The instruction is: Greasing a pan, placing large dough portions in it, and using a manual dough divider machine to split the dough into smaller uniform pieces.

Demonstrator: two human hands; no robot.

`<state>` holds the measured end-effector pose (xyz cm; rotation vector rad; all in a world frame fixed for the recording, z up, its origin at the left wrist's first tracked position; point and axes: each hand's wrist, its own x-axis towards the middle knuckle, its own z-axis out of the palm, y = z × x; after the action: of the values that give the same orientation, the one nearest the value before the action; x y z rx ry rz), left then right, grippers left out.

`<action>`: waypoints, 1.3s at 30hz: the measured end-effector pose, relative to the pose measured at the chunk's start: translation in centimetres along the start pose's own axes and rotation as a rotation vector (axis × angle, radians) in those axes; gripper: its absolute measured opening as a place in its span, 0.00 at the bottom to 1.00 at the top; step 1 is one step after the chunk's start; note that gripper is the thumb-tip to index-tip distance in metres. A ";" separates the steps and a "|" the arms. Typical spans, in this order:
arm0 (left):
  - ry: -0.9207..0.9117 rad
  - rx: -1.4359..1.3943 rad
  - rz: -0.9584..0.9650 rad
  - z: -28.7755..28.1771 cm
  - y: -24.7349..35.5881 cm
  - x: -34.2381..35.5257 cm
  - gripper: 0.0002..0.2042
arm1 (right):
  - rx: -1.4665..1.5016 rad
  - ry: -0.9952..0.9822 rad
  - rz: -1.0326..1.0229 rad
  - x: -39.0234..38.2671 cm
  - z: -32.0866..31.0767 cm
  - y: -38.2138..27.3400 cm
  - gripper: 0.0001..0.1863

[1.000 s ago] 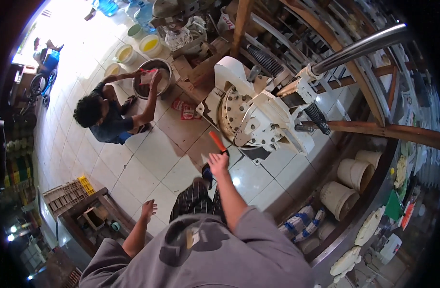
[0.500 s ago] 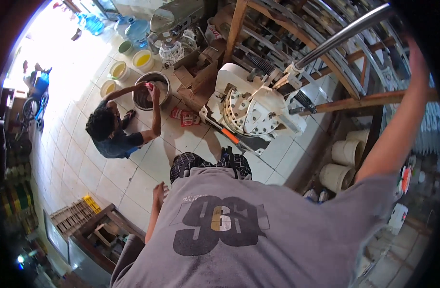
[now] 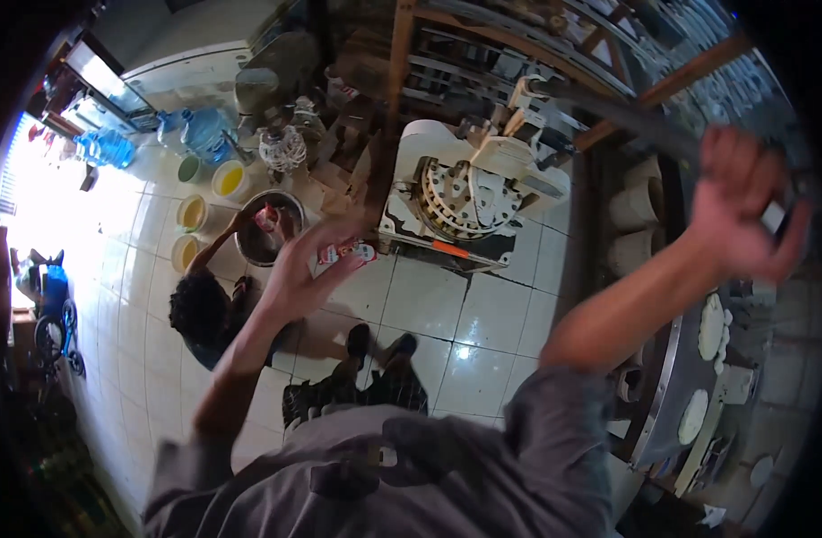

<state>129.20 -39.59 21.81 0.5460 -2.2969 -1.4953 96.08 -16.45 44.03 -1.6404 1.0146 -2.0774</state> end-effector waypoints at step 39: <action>0.470 -0.554 1.237 24.4 10.3 4.5 0.15 | -0.282 0.246 -0.334 -19.6 11.8 0.3 0.15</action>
<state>112.20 -18.87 22.21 -0.5544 -1.2444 -1.0521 112.97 -8.40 30.83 -1.8255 1.2305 -2.5001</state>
